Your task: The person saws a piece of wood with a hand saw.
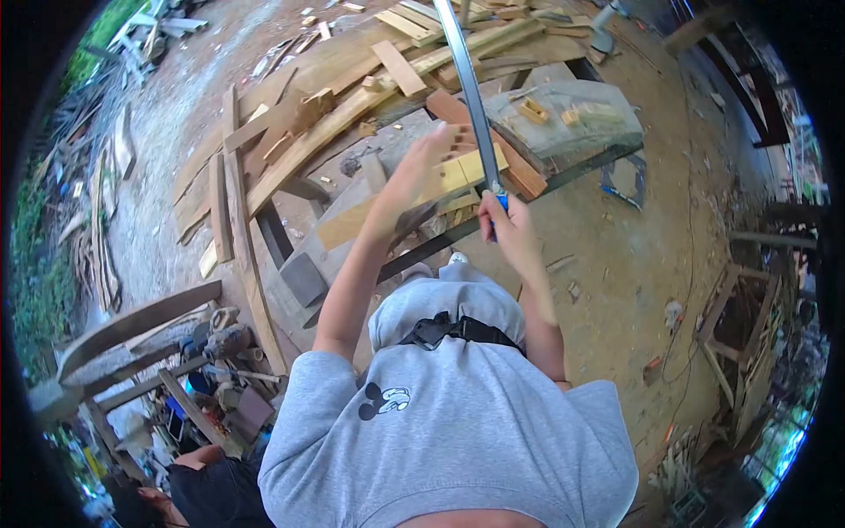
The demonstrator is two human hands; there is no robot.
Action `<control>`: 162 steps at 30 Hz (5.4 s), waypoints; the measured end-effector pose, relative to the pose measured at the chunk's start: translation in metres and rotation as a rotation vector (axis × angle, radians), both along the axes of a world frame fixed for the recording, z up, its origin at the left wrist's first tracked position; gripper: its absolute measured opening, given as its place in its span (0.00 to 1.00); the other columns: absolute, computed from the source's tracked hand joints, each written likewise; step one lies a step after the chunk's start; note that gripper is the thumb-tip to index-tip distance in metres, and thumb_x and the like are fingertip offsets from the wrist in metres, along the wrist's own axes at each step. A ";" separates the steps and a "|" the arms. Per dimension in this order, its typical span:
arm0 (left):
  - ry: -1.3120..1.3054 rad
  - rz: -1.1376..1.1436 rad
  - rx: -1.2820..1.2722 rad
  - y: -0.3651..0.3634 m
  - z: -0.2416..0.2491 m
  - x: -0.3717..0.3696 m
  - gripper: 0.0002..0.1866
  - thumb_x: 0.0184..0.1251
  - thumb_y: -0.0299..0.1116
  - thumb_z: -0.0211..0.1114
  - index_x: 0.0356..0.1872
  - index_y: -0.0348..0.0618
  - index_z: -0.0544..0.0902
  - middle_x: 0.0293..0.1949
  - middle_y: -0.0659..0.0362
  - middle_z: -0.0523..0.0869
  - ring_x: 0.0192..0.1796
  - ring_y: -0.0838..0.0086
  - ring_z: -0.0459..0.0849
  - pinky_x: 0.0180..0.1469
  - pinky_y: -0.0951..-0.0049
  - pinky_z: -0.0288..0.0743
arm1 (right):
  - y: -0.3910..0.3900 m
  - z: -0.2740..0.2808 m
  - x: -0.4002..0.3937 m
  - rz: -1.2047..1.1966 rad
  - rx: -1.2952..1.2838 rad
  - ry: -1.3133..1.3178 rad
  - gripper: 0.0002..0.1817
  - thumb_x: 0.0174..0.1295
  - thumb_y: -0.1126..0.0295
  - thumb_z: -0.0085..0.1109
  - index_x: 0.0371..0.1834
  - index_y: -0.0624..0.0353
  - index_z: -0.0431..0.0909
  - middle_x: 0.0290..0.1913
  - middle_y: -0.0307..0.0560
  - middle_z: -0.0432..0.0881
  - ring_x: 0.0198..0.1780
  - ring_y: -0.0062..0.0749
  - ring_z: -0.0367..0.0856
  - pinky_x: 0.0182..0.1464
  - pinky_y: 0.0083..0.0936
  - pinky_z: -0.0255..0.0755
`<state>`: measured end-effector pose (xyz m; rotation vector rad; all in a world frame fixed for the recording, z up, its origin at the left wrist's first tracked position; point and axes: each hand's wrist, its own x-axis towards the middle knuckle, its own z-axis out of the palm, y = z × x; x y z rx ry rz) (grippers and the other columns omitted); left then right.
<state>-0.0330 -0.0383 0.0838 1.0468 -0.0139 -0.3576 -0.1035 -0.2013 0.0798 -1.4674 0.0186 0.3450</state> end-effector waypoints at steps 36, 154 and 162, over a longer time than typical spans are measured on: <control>-0.055 0.086 1.764 0.086 -0.095 0.048 0.13 0.46 0.34 0.57 0.34 0.40 0.79 0.30 0.47 0.82 0.34 0.56 0.81 0.38 0.61 0.74 | -0.042 -0.055 -0.033 -0.206 -0.016 0.281 0.14 0.65 0.60 0.42 0.33 0.60 0.70 0.21 0.38 0.70 0.21 0.19 0.66 0.25 0.18 0.62; -0.596 -0.157 1.517 0.036 -0.093 0.048 0.31 0.36 0.46 0.68 0.42 0.40 0.71 0.42 0.51 0.74 0.50 0.59 0.72 0.46 0.61 0.67 | -0.011 -0.096 -0.002 0.036 -1.070 -0.250 0.09 0.61 0.67 0.43 0.33 0.62 0.66 0.24 0.61 0.76 0.29 0.55 0.75 0.28 0.46 0.66; -0.708 -0.179 1.680 0.035 -0.089 0.045 0.22 0.40 0.35 0.67 0.41 0.41 0.75 0.42 0.53 0.74 0.50 0.61 0.72 0.47 0.63 0.69 | -0.017 -0.088 -0.011 0.030 -0.859 -0.166 0.11 0.62 0.67 0.41 0.33 0.66 0.67 0.28 0.59 0.77 0.35 0.56 0.75 0.35 0.43 0.67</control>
